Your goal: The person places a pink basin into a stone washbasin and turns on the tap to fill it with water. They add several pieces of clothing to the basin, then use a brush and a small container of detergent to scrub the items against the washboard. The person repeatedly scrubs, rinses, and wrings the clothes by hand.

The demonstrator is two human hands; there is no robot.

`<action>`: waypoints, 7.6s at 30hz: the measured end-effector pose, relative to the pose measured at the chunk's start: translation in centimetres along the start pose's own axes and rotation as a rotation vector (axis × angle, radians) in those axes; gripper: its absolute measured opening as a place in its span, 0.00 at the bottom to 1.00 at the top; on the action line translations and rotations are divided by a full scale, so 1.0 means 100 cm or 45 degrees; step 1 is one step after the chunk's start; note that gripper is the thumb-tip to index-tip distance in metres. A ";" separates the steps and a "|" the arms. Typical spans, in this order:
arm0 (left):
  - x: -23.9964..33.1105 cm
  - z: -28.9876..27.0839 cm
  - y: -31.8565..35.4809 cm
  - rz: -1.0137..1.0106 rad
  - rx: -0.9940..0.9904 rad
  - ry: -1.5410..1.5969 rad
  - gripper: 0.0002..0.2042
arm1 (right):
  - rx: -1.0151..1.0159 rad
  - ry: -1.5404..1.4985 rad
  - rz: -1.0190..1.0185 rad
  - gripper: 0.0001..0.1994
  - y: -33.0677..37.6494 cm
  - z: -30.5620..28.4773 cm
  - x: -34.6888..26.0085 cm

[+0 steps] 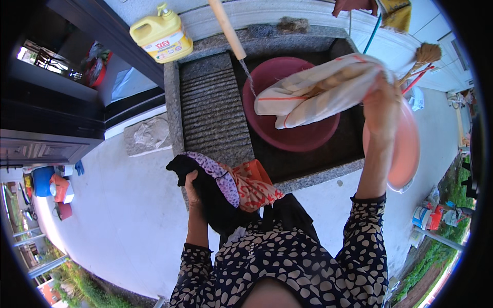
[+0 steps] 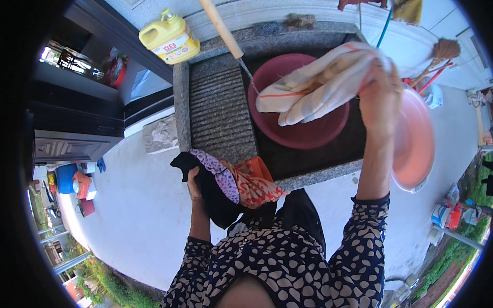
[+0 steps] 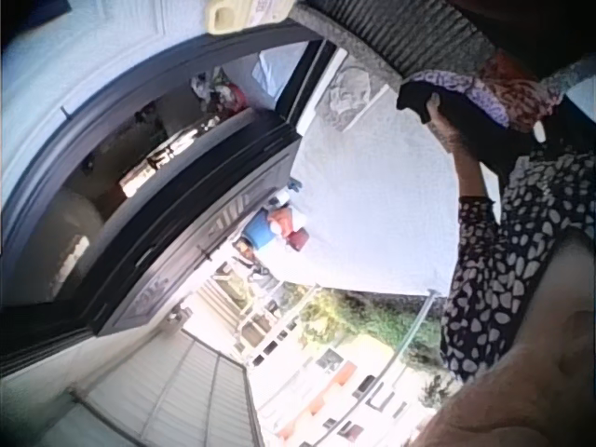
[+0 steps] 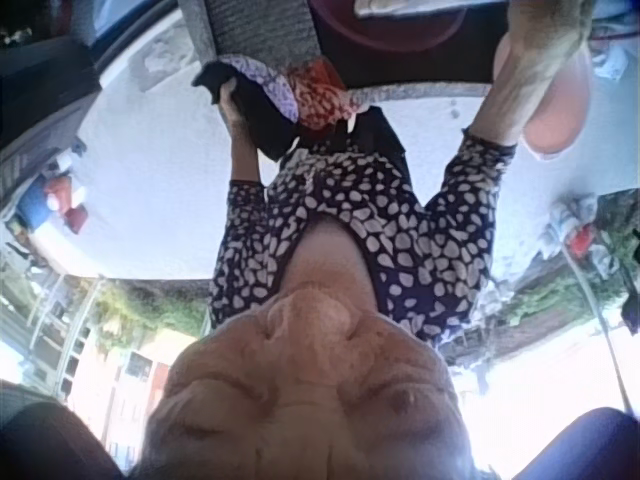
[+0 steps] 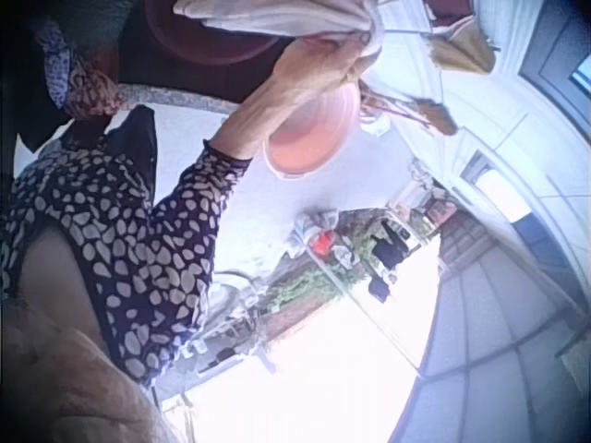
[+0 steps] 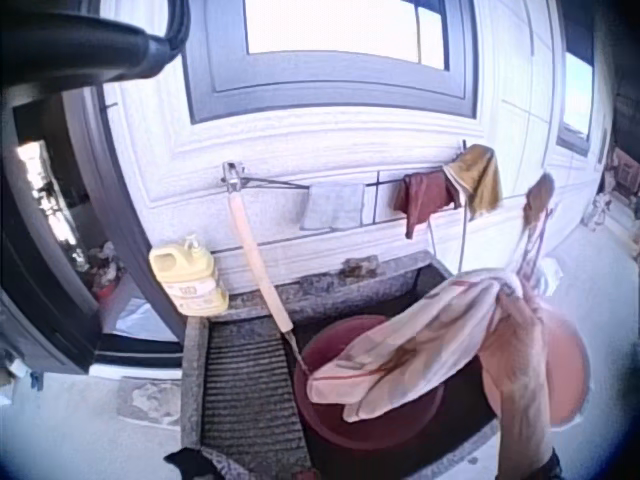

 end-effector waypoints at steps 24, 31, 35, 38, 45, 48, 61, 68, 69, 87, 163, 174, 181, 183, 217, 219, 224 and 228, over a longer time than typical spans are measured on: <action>-0.001 -0.039 -0.007 -0.170 -0.533 0.124 0.25 | -1.032 0.460 0.260 0.24 0.171 0.042 0.010; 0.019 0.038 0.051 -0.312 -0.543 0.205 0.26 | -0.651 0.425 -0.177 0.15 0.117 0.074 -0.071; 0.008 0.036 0.035 -0.232 -0.386 0.145 0.23 | -0.511 0.467 -0.335 0.12 0.082 0.071 -0.089; 0.002 0.011 0.008 -0.298 -0.263 0.190 0.14 | -0.247 0.313 -0.474 0.11 0.047 0.061 -0.104; -0.009 0.000 -0.011 -0.305 -0.212 0.218 0.09 | -0.134 0.341 -0.278 0.14 -0.004 0.025 -0.040; -0.012 0.002 -0.014 -0.286 -0.177 0.212 0.11 | -0.368 1.039 -0.123 0.14 -0.011 -0.023 0.037; -0.001 0.019 0.016 -0.120 -0.126 0.105 0.14 | -0.794 1.292 -0.468 0.26 0.226 0.094 0.144; 0.009 0.034 0.042 -0.129 -0.296 0.123 0.18 | -0.806 0.876 0.446 0.25 0.238 0.100 0.176; 0.009 0.027 0.041 -0.158 -0.293 0.130 0.21 | -0.792 0.773 0.513 0.18 0.237 0.088 0.192; 0.028 0.034 0.055 -0.238 -0.679 0.571 0.30 | -0.636 0.405 0.361 0.32 0.199 0.095 0.124; -0.099 0.267 -0.048 -0.386 -0.705 -0.182 0.17 | 0.191 0.299 0.389 0.21 0.001 -0.073 0.096; -0.130 0.214 -0.053 0.447 -0.615 -1.341 0.30 | -0.048 0.573 -0.088 0.26 -0.049 -0.064 0.105; -0.033 0.094 0.003 1.166 0.188 -1.980 0.21 | -0.501 1.757 -0.238 0.26 0.032 -0.067 0.169; -0.019 0.056 0.011 1.083 0.372 -2.075 0.25 | -0.544 1.627 -0.400 0.24 0.022 -0.037 0.160; -0.004 -0.011 0.018 1.278 -0.303 -1.985 0.25 | -0.859 0.658 -0.390 0.19 -0.160 0.237 0.099; 0.007 -0.025 0.023 1.225 -0.307 -1.980 0.25 | -0.714 0.888 -0.391 0.18 -0.076 0.218 0.078; 0.008 -0.041 0.020 1.262 -0.212 -1.934 0.23 | -0.908 0.975 0.001 0.10 0.077 0.091 0.126; 0.019 -0.045 0.000 1.296 0.023 -2.023 0.22 | -1.186 0.991 0.062 0.16 0.220 0.066 0.191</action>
Point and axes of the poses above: each hand's wrist, its own y-axis away from the middle knuckle, its own z-axis out of the palm, x = y × z, the point moved 1 cm from there along -y, towards the middle knuckle
